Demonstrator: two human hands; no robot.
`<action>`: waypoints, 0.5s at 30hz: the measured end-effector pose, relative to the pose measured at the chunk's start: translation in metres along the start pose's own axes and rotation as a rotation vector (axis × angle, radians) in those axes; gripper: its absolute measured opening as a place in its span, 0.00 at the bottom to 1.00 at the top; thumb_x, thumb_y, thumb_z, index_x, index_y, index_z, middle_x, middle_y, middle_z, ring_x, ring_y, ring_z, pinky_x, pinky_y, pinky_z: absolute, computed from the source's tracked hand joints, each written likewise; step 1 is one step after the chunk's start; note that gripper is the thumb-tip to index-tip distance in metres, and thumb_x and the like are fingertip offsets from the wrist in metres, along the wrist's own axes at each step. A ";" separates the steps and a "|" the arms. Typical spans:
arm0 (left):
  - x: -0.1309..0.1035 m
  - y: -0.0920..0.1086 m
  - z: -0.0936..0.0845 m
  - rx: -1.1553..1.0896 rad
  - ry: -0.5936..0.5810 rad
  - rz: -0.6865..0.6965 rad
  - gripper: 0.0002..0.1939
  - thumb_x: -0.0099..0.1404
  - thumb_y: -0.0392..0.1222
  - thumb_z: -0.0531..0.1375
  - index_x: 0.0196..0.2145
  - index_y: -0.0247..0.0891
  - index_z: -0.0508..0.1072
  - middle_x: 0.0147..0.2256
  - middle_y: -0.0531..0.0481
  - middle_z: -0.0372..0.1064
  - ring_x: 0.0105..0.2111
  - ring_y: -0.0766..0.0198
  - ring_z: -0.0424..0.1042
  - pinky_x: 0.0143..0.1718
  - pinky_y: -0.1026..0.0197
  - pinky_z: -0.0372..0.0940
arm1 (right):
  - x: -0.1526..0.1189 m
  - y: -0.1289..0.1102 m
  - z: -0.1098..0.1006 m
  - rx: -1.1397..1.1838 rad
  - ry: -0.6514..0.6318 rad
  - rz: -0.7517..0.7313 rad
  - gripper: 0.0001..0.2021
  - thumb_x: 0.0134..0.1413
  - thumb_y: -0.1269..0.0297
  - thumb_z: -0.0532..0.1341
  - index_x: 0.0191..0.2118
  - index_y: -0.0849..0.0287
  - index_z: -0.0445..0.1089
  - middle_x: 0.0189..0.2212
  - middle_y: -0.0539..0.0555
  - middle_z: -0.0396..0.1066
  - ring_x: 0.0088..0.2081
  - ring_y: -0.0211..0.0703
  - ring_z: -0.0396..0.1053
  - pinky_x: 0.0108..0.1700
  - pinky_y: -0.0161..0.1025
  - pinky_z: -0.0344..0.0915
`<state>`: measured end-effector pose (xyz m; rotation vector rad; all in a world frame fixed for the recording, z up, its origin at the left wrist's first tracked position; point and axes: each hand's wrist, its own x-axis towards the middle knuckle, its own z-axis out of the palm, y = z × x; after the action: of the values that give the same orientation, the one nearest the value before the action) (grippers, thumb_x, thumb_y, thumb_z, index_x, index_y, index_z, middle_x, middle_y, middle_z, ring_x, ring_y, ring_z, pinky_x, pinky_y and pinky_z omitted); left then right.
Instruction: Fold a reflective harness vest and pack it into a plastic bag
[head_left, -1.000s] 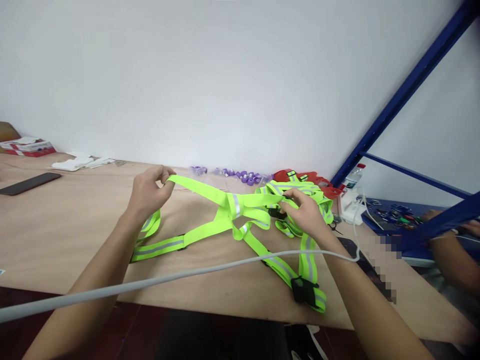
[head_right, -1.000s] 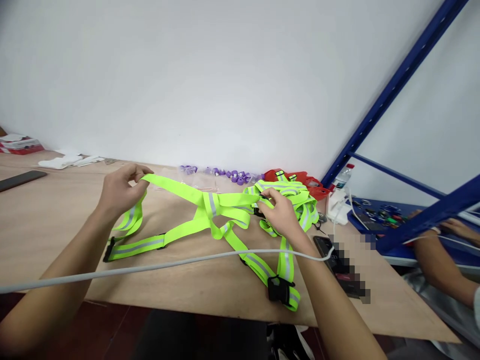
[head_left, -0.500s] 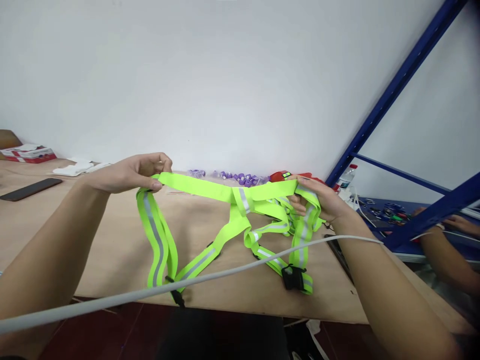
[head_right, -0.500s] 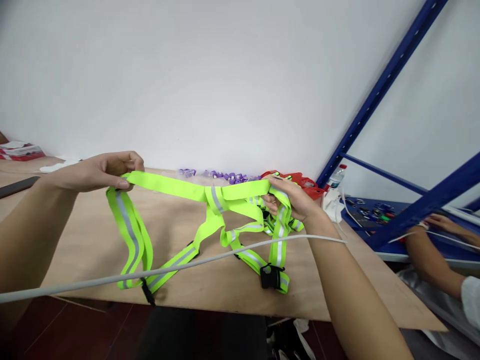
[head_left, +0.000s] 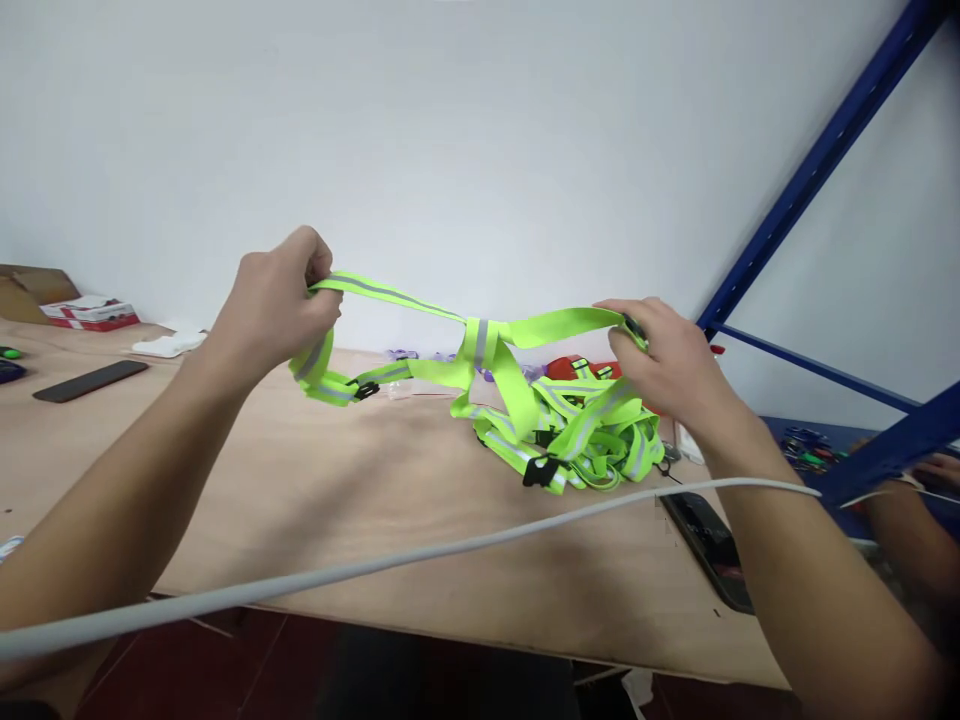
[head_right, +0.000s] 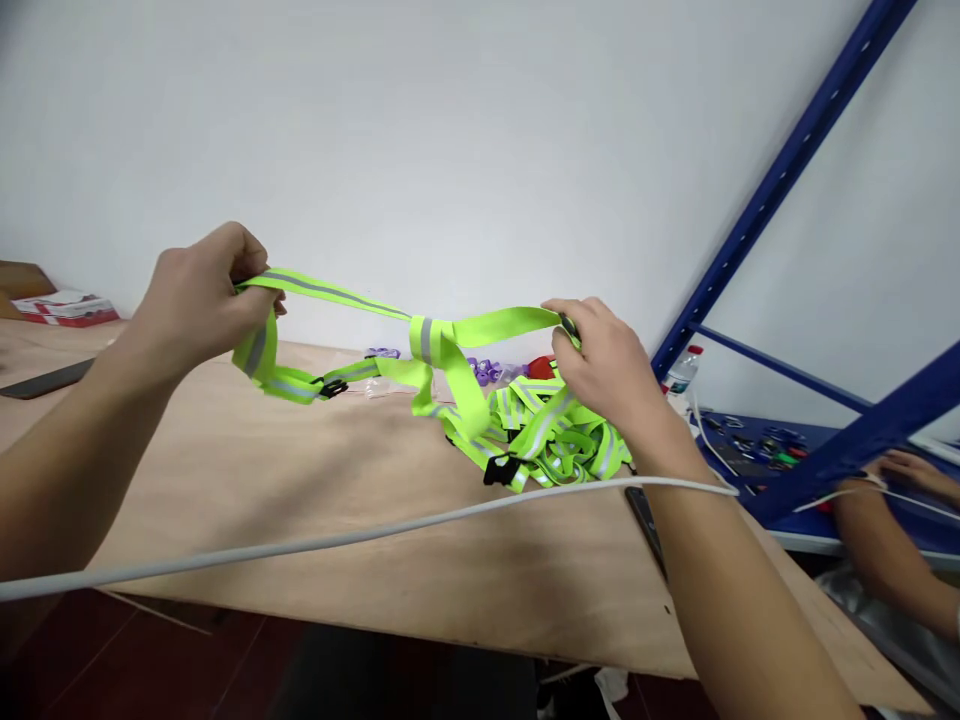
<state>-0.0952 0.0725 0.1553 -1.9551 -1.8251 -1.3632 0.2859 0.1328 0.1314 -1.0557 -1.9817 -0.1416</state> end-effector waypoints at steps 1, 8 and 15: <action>0.002 0.001 0.001 -0.083 0.006 -0.024 0.11 0.53 0.33 0.58 0.34 0.43 0.60 0.26 0.52 0.68 0.32 0.53 0.73 0.35 0.54 0.64 | 0.001 -0.001 0.004 -0.079 0.058 -0.042 0.17 0.55 0.68 0.55 0.49 0.56 0.74 0.45 0.62 0.74 0.47 0.60 0.71 0.51 0.58 0.66; 0.011 -0.004 -0.007 -0.736 -0.536 -0.218 0.19 0.52 0.37 0.63 0.41 0.42 0.63 0.25 0.55 0.67 0.26 0.61 0.70 0.30 0.57 0.66 | 0.005 0.002 0.006 0.713 -0.262 0.314 0.14 0.52 0.66 0.62 0.46 0.55 0.75 0.22 0.50 0.70 0.27 0.46 0.71 0.33 0.43 0.70; 0.004 -0.014 -0.015 -0.896 -0.561 -0.153 0.26 0.48 0.45 0.67 0.42 0.45 0.60 0.17 0.63 0.49 0.18 0.70 0.52 0.24 0.60 0.62 | -0.004 0.007 -0.003 1.249 -0.473 0.447 0.21 0.40 0.58 0.71 0.43 0.58 0.75 0.18 0.46 0.60 0.21 0.37 0.57 0.20 0.37 0.61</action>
<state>-0.1150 0.0695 0.1601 -2.9184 -1.7303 -2.1047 0.2940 0.1336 0.1278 -0.6304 -1.6237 1.4944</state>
